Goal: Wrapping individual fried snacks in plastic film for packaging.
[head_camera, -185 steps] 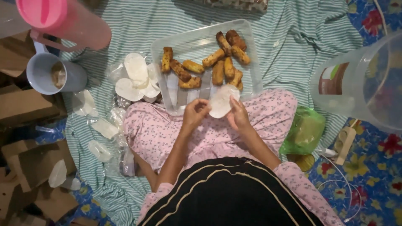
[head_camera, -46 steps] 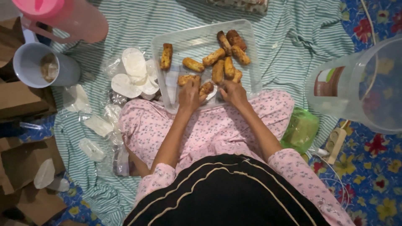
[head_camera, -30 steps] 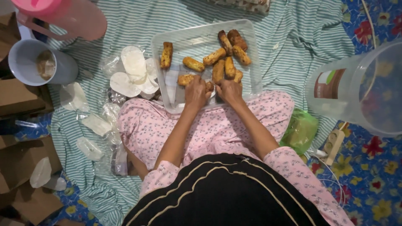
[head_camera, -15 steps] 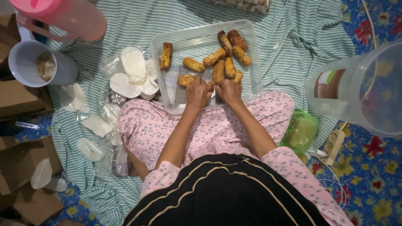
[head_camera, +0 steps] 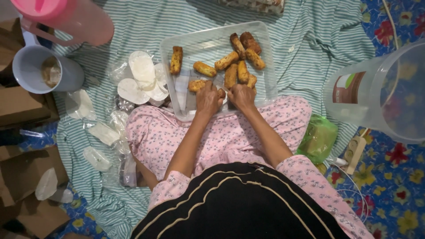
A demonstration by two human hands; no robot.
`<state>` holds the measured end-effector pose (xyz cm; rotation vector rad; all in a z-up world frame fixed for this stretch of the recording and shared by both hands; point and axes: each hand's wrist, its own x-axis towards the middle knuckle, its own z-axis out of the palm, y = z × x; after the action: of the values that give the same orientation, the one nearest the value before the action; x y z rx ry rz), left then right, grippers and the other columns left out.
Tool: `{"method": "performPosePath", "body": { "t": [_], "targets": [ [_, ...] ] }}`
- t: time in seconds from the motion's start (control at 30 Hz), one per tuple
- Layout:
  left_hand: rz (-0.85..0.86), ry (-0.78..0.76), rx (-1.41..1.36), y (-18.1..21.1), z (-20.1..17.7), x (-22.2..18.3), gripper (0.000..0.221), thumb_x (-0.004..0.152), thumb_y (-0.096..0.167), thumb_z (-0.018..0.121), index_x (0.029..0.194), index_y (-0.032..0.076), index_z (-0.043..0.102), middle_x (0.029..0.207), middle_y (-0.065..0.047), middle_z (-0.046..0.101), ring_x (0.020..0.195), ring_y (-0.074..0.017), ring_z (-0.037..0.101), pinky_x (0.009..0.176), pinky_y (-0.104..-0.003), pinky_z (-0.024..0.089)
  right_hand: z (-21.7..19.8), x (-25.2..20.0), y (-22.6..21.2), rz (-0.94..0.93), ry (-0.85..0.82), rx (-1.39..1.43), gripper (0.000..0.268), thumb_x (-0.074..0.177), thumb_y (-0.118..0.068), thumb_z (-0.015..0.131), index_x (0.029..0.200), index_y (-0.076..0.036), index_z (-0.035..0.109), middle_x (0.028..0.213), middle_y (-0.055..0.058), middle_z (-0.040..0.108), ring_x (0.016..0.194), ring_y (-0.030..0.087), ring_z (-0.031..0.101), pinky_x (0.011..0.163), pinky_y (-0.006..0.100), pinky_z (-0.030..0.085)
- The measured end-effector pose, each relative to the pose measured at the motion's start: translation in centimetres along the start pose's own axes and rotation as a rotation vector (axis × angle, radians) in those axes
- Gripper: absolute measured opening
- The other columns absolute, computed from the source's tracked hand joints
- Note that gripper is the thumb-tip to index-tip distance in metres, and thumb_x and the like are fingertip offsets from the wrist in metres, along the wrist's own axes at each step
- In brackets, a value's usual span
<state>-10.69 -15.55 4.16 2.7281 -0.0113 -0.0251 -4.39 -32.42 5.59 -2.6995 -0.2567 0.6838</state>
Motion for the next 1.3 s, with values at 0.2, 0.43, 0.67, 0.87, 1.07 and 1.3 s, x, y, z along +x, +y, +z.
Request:
{"method": "performPosePath", "body": {
  "t": [0.2, 0.43, 0.67, 0.87, 1.07, 1.3],
  "targets": [
    [-0.199, -0.011, -0.324, -1.9, -1.2, -1.3, 0.061, 0.07, 0.039, 0.09, 0.121, 0.012, 0.069, 0.116, -0.012, 0.057, 0.098, -0.0438, 0.07, 0.085, -0.051, 0.059, 0.5, -0.5, 0.7, -0.011, 0.025, 0.07, 0.023, 0.087, -0.037, 0.067, 0.095, -0.018, 0.078, 0.082, 0.016, 0.075, 0.088, 0.041, 0.074, 0.079, 0.056, 0.058],
    [-0.302, 0.126, -0.301, -6.3, -1.0, -3.9, 0.016, 0.079, 0.017, 0.075, 0.094, 0.023, 0.072, 0.09, -0.001, 0.066, 0.089, -0.026, 0.072, 0.081, -0.037, 0.058, 0.7, -2.3, 1.6, -0.094, 0.064, 0.143, 0.018, 0.09, -0.033, 0.07, 0.102, -0.019, 0.068, 0.084, 0.012, 0.073, 0.095, 0.039, 0.072, 0.084, 0.054, 0.057],
    [-0.327, 0.003, -0.175, -6.4, 2.7, -3.8, 0.015, 0.087, 0.028, 0.073, 0.098, 0.018, 0.07, 0.106, -0.007, 0.064, 0.096, -0.031, 0.073, 0.082, -0.043, 0.061, 0.1, -2.7, 0.2, -0.062, -0.14, 0.006, 0.026, 0.092, -0.039, 0.065, 0.102, -0.018, 0.077, 0.099, 0.014, 0.077, 0.105, 0.038, 0.071, 0.092, 0.054, 0.056],
    [-0.425, -0.169, -0.257, -4.3, -0.9, -2.6, 0.025, 0.092, 0.028, 0.069, 0.111, 0.012, 0.073, 0.119, -0.018, 0.065, 0.113, -0.0388, 0.068, 0.098, -0.05, 0.056, -1.2, -3.3, -1.5, -0.025, -0.233, -0.001, 0.03, 0.092, -0.04, 0.064, 0.104, -0.018, 0.08, 0.106, 0.016, 0.077, 0.11, 0.04, 0.07, 0.097, 0.054, 0.053],
    [-0.221, 0.04, -0.226, -5.0, 1.2, -3.3, 0.021, 0.084, 0.022, 0.071, 0.099, 0.008, 0.075, 0.1, -0.02, 0.066, 0.102, -0.0405, 0.068, 0.092, -0.047, 0.056, -1.8, -3.5, -1.1, -0.017, -0.284, 0.056, 0.029, 0.092, -0.041, 0.061, 0.102, -0.022, 0.081, 0.109, 0.012, 0.077, 0.112, 0.038, 0.069, 0.098, 0.051, 0.054],
    [-0.084, 0.1, -0.354, -4.6, 0.5, -3.3, 0.059, 0.073, 0.047, 0.082, 0.114, 0.006, 0.07, 0.099, -0.023, 0.072, 0.101, -0.0416, 0.07, 0.096, -0.049, 0.052, -2.4, -4.0, -1.5, -0.009, -0.268, 0.141, 0.03, 0.091, -0.04, 0.061, 0.106, -0.023, 0.081, 0.11, 0.011, 0.076, 0.113, 0.036, 0.068, 0.097, 0.049, 0.054]
  ]
}}
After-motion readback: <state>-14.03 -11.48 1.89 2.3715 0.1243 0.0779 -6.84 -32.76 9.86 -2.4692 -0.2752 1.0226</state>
